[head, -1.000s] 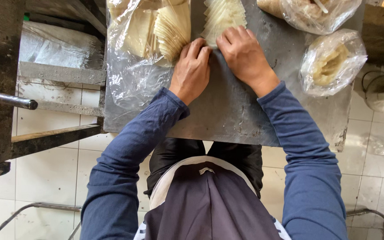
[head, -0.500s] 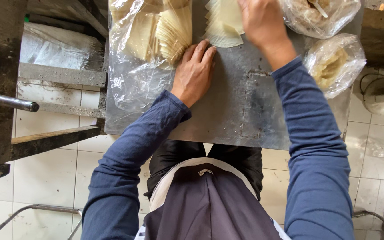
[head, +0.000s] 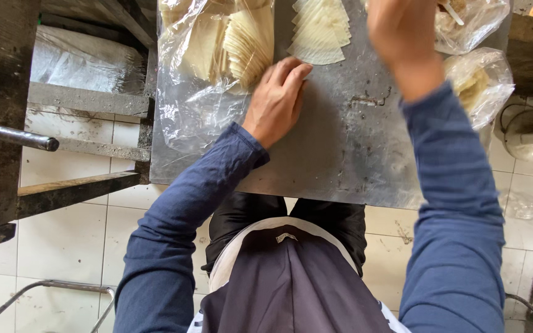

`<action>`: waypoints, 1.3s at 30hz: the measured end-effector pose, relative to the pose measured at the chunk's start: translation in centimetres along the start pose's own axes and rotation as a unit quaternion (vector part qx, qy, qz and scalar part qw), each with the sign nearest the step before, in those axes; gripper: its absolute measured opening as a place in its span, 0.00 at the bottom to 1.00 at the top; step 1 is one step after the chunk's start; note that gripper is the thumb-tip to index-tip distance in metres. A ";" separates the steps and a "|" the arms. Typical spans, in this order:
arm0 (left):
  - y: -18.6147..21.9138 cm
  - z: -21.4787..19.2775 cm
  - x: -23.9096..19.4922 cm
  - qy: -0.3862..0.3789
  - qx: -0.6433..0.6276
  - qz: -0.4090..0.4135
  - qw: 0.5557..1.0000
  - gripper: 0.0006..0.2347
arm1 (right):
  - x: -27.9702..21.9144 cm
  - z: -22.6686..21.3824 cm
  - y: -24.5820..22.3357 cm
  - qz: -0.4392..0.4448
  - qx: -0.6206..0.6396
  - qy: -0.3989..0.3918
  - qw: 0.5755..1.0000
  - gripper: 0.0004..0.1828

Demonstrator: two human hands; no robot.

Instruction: The person repeatedly places a small amount of filling onto thin square wrappers, folds them into triangular packets, and sets them aside on the work surface. The process is repeated continuously with the same materials.

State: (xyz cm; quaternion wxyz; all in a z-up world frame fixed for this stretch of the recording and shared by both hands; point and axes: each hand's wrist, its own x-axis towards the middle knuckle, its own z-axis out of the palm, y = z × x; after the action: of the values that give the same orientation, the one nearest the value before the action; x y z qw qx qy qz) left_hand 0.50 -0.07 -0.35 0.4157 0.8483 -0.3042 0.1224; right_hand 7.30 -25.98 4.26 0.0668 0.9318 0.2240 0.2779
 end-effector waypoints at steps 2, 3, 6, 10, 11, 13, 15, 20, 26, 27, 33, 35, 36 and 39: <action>0.4 -0.2 0.0 0.000 -0.126 -0.058 0.990 0.13 | -1.4 -2.5 -2.9 -0.041 0.020 0.009 0.999 0.01; 0.7 -0.1 -0.1 -0.016 -0.206 -0.121 0.971 0.13 | -2.4 -3.7 -4.5 -0.058 0.031 0.008 0.998 0.01; 0.5 0.5 0.4 -0.027 -0.368 -0.236 0.899 0.11 | -5.1 -5.9 -8.0 -0.072 0.111 0.004 0.991 0.05; 0.4 0.8 0.4 -0.031 -0.307 -0.239 0.921 0.12 | -6.3 -7.7 -9.7 -0.078 0.131 -0.015 0.988 0.08; 0.3 0.8 0.3 -0.033 -0.288 -0.234 0.928 0.12 | -6.2 -7.9 -9.8 -0.079 0.129 -0.013 0.988 0.09; 0.3 0.8 0.2 -0.037 -0.248 -0.226 0.941 0.14 | -6.2 -8.1 -9.9 -0.083 0.133 -0.018 0.987 0.09; 0.2 0.8 0.1 -0.036 -0.238 -0.193 0.951 0.12 | -6.6 -8.0 -9.9 -0.089 0.148 -0.031 0.985 0.10; 0.4 0.4 0.4 -0.048 -0.201 -0.180 0.962 0.10 | -8.2 -7.2 -4.8 -0.059 0.009 0.046 0.997 0.05; 0.7 -0.5 0.3 -0.074 -0.178 -0.179 0.965 0.09 | -8.7 -5.4 5.9 0.180 -0.061 0.042 0.981 0.03; 0.8 -0.5 0.3 -0.074 -0.186 -0.178 0.963 0.09 | -8.8 -5.1 6.9 0.191 -0.067 0.028 0.979 0.05; 0.5 -0.4 0.3 -0.078 -0.214 -0.178 0.957 0.09 | -9.0 -1.4 7.4 0.204 -0.099 0.019 0.974 0.05; 0.5 -0.2 0.2 -0.078 -0.210 -0.172 0.959 0.09 | -9.6 -1.0 7.7 0.218 -0.091 0.038 0.971 0.05; 0.5 -0.2 0.1 -0.076 -0.210 -0.166 0.961 0.08 | -9.7 -1.0 8.1 0.225 -0.087 0.049 0.969 0.05; 0.6 -0.4 0.1 -0.077 -0.196 -0.156 0.965 0.08 | -9.5 -0.9 8.9 0.235 -0.126 0.061 0.962 0.05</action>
State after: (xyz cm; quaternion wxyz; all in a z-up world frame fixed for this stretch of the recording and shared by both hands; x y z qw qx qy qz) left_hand 0.29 -0.07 0.32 0.5635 0.7939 -0.2170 -0.0716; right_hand 3.09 -38.21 2.62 0.1027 0.9233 -0.0340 0.3684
